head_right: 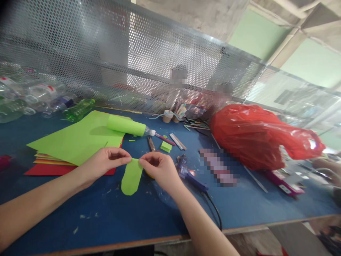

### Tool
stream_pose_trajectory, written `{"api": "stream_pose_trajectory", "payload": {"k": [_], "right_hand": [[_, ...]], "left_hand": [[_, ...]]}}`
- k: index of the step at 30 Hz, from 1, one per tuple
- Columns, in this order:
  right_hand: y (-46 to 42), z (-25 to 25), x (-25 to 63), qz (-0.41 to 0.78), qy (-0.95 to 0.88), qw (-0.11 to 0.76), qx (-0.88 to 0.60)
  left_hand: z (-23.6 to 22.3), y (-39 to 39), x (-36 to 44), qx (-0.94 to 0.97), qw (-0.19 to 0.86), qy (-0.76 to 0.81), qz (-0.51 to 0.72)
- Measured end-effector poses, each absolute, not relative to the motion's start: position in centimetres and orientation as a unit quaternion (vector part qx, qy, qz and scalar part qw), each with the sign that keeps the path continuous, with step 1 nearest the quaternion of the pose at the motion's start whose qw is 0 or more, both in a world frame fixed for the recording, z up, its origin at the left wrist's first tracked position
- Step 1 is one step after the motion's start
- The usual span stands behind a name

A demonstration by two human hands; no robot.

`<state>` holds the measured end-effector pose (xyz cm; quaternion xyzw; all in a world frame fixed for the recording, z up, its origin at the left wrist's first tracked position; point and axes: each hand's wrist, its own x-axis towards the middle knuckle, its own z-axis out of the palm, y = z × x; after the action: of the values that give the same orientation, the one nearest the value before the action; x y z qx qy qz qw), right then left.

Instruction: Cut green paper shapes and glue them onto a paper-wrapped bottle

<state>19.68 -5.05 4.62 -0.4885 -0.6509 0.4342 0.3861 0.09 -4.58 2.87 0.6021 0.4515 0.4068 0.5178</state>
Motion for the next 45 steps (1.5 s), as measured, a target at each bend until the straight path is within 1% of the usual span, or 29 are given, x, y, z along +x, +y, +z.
{"api": "stream_pose_trajectory", "payload": {"k": [5, 10, 17, 21, 28, 35, 45], "right_hand": [[-4.9, 4.6, 19.7, 0.436, -0.655, 0.37, -0.493], [-4.8, 4.4, 20.0, 0.442, -0.65, 0.371, -0.494], [-4.8, 4.4, 20.0, 0.458, -0.643, 0.378, -0.484], [-4.9, 4.5, 19.9, 0.452, -0.646, 0.393, -0.472], [-4.8, 4.5, 19.9, 0.428, -0.655, 0.401, -0.477], [-4.9, 4.4, 19.8, 0.438, -0.657, 0.393, -0.472], [-4.9, 4.4, 20.0, 0.412, -0.666, 0.387, -0.487]], "left_hand": [[2.6, -4.4, 0.0, 0.605, 0.51, 0.467, 0.395], [2.4, -4.1, 0.1, 0.622, 0.509, 0.438, 0.403], [3.7, -4.9, 0.1, 0.658, 0.434, 0.47, 0.397], [4.1, -5.2, 0.2, 0.663, 0.416, 0.477, 0.4], [3.6, -5.0, 0.2, 0.645, 0.47, 0.425, 0.427], [2.5, -4.2, 0.1, 0.627, 0.507, 0.408, 0.429], [2.6, -4.3, 0.1, 0.626, 0.505, 0.411, 0.429]]}}
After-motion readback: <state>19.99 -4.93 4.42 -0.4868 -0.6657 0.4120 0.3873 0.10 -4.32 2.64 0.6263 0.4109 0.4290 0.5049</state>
